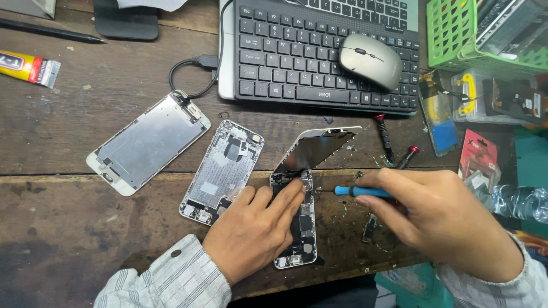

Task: The person uses a blue-handled screwdriver to remove screws from the internal frame of a disassembled smartphone. The screen is propped open while the person works on the motherboard area. The person then closes the screen and sets the phone down.

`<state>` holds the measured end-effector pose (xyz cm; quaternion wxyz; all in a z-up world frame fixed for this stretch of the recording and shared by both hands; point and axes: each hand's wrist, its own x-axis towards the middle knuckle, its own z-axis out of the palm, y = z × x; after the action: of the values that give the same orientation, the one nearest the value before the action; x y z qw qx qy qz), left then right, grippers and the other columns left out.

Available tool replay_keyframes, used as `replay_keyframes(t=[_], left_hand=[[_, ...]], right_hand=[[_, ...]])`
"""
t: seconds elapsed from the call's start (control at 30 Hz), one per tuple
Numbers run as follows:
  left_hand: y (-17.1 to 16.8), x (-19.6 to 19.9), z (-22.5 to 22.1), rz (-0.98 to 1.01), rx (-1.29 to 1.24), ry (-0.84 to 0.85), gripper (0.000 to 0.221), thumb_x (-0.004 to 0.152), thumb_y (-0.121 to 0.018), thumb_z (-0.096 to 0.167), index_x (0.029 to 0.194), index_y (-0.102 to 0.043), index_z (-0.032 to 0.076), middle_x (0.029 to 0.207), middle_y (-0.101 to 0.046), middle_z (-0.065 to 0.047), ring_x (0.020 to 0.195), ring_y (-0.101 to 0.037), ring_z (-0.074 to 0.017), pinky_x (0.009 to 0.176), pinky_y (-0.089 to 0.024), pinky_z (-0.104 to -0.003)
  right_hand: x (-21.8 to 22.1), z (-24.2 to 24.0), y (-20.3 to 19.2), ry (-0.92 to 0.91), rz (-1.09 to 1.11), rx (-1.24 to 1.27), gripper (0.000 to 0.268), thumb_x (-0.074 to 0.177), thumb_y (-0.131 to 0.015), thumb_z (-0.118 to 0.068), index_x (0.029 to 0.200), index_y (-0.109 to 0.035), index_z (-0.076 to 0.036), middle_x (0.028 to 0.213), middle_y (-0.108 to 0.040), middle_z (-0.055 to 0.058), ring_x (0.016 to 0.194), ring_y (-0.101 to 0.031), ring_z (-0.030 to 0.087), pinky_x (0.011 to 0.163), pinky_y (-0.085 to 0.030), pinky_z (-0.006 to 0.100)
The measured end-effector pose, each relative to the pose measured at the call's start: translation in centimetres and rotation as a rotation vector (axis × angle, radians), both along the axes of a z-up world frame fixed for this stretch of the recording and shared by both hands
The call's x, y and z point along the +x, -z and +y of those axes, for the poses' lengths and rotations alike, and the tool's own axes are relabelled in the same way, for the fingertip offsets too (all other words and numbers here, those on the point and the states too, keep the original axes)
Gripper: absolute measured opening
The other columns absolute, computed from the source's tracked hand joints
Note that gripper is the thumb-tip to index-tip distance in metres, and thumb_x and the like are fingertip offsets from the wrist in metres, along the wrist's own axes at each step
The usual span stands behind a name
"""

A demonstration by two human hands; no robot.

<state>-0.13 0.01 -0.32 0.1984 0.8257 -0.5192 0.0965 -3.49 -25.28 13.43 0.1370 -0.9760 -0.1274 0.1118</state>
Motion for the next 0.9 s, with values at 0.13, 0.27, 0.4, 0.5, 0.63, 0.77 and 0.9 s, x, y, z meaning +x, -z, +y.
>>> replay_keyframes(t=[0.13, 0.27, 0.4, 0.5, 0.63, 0.77, 0.9], left_hand=[[0.0, -0.1, 0.1, -0.013, 0.016, -0.006, 0.053, 0.089, -0.059, 0.034, 0.134, -0.067, 0.009, 0.145, -0.059, -0.006, 0.082, -0.053, -0.0250, 0.069, -0.043, -0.038], [-0.4, 0.0, 0.2, -0.042, 0.050, 0.000, 0.055, 0.090, -0.057, 0.035, 0.137, -0.065, 0.008, 0.148, -0.057, -0.007, 0.078, -0.051, -0.0239, 0.068, -0.041, -0.038], [-0.6, 0.3, 0.2, -0.080, 0.066, 0.012, 0.057, 0.088, -0.059, 0.036, 0.136, -0.065, 0.007, 0.149, -0.057, -0.007, 0.077, -0.052, -0.0240, 0.066, -0.042, -0.037], [-0.9, 0.5, 0.2, -0.076, 0.065, 0.027, 0.054, 0.091, -0.056, 0.033, 0.137, -0.065, 0.006, 0.148, -0.057, -0.008, 0.077, -0.052, -0.0241, 0.067, -0.042, -0.038], [-0.9, 0.7, 0.1, -0.081, 0.056, 0.041, 0.054, 0.089, -0.058, 0.034, 0.135, -0.065, 0.006, 0.143, -0.060, -0.008, 0.075, -0.052, -0.0234, 0.067, -0.042, -0.037], [-1.1, 0.8, 0.1, -0.084, 0.049, 0.032, 0.050, 0.091, -0.055, 0.030, 0.133, -0.066, 0.006, 0.141, -0.062, -0.009, 0.072, -0.052, -0.0237, 0.062, -0.040, -0.037], [-1.1, 0.9, 0.1, -0.112, 0.060, 0.024, 0.051, 0.092, -0.055, 0.031, 0.136, -0.065, 0.006, 0.143, -0.062, -0.009, 0.072, -0.051, -0.0225, 0.063, -0.041, -0.036]], right_hand=[[-2.0, -2.2, 0.7, 0.186, -0.034, 0.012, 0.023, 0.084, -0.076, -0.029, 0.103, -0.076, -0.015, 0.088, -0.082, -0.006, 0.060, -0.072, 0.010, 0.060, -0.053, 0.025], [-5.5, -4.3, 4.1, 0.557, -0.076, 0.142, 0.020, 0.082, -0.081, -0.021, 0.100, -0.079, -0.011, 0.079, -0.078, -0.004, 0.052, -0.055, 0.005, 0.051, -0.042, 0.021], [-8.4, -4.5, 6.4, 0.715, -0.028, 0.293, 0.018, 0.079, -0.083, -0.017, 0.076, -0.067, -0.008, 0.101, -0.084, 0.009, 0.102, -0.081, 0.016, 0.093, -0.057, 0.028], [-9.1, -4.5, 6.0, 0.848, 0.167, 0.411, 0.055, 0.082, -0.076, -0.013, 0.134, -0.055, -0.010, 0.105, -0.082, 0.009, 0.086, -0.086, 0.017, 0.083, -0.068, 0.029], [-9.8, -5.4, 6.5, 0.681, 0.187, 0.570, 0.060, 0.094, -0.058, -0.007, 0.151, -0.039, -0.005, 0.106, -0.075, 0.011, 0.096, -0.087, 0.016, 0.089, -0.065, 0.027], [-8.8, -5.9, 6.6, 0.658, 0.177, 0.385, 0.043, 0.093, -0.050, -0.013, 0.136, -0.047, -0.009, 0.107, -0.073, 0.006, 0.087, -0.073, 0.016, 0.083, -0.056, 0.029], [-6.8, -5.6, 6.1, 0.554, 0.015, 0.245, 0.035, 0.102, -0.051, -0.025, 0.133, -0.056, -0.010, 0.100, -0.074, 0.007, 0.088, -0.074, 0.021, 0.083, -0.051, 0.030]])
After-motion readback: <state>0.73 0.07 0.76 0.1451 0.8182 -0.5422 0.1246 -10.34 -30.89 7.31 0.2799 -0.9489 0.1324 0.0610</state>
